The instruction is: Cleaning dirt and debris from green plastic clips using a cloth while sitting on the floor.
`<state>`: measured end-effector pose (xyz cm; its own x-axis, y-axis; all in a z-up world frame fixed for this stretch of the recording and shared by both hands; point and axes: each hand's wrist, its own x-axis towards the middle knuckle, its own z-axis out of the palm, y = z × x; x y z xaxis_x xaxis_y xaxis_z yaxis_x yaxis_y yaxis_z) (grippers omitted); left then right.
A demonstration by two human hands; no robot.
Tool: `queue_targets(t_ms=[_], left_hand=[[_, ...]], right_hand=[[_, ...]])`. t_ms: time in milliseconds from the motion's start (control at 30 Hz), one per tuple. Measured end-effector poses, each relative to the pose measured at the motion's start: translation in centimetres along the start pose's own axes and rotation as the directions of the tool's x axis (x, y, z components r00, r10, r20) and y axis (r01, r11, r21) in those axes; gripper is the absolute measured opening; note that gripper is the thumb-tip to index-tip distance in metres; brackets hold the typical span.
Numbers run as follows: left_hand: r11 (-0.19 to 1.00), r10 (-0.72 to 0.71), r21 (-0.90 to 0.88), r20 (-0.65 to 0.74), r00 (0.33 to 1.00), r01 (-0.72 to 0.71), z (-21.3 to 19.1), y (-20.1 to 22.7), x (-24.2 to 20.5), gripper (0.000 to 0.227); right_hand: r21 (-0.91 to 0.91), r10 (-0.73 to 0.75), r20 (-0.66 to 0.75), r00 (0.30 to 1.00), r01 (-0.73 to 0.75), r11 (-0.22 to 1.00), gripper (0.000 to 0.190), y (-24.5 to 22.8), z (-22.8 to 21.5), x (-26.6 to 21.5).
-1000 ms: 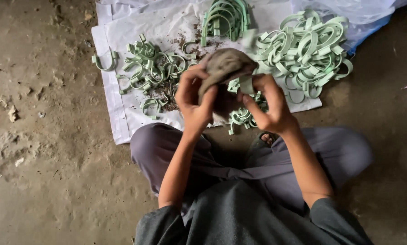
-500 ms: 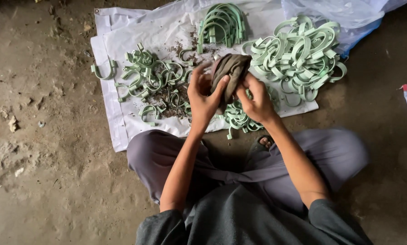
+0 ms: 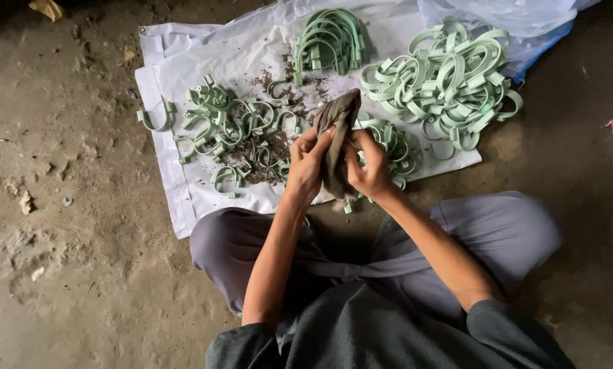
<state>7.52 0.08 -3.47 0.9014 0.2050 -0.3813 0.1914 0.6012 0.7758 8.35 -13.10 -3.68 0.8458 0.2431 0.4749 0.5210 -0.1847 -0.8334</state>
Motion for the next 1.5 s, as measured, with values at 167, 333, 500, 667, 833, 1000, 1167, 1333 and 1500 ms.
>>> queue_targets(t_ms=[167,333,500,667,833,1000,1167,1333,1500], left_hand=[[0.996,-0.077,-0.054,-0.032,0.997,0.075,-4.0,-5.1,3.7,0.019],[0.987,-0.139,0.065,-0.115,0.984,0.147,-6.7,-7.0,5.0,0.022],[1.0,-0.009,-0.015,-0.099,0.995,0.008,-3.7,-3.8,2.7,0.017],[0.999,-0.036,-0.017,-0.052,0.998,0.035,-7.8,-7.0,5.0,0.015],[1.0,0.025,0.016,-0.155,0.988,-0.023,-5.9,-5.4,3.0,0.021],[0.956,0.17,0.242,0.01,0.985,-0.168,-1.6,0.2,-0.3,0.021],[0.963,0.161,0.209,0.074,0.984,-0.173,-1.3,-0.2,-0.8,0.022],[0.952,0.08,0.297,0.011,0.997,-0.08,0.0,1.5,-2.9,0.033],[0.913,0.136,0.39,-0.019,0.991,-0.118,-0.2,1.5,-4.7,0.029]], right_hand=[[0.116,0.089,-0.007,0.996,-0.088,0.989,0.012,-0.6,0.6,0.5],[-0.133,-0.072,0.02,0.997,0.074,0.988,0.009,0.2,0.2,0.6],[0.016,0.029,0.033,0.999,-0.029,0.999,0.008,0.7,0.5,0.9],[0.362,0.301,-0.059,0.952,-0.26,0.895,0.017,-0.1,0.6,0.9],[0.502,0.515,-0.236,0.824,-0.35,0.791,0.022,1.8,-4.1,4.2],[-0.287,0.358,-0.357,0.863,-0.466,0.837,0.029,11.1,-13.9,6.6],[-0.058,0.607,-0.508,0.611,-0.728,0.683,0.049,25.9,-21.6,6.4],[0.365,0.831,-0.365,0.42,-0.756,0.543,0.016,28.9,-22.3,8.5],[-0.581,0.302,-0.565,0.768,-0.63,0.515,0.023,35.3,-25.9,8.9]])
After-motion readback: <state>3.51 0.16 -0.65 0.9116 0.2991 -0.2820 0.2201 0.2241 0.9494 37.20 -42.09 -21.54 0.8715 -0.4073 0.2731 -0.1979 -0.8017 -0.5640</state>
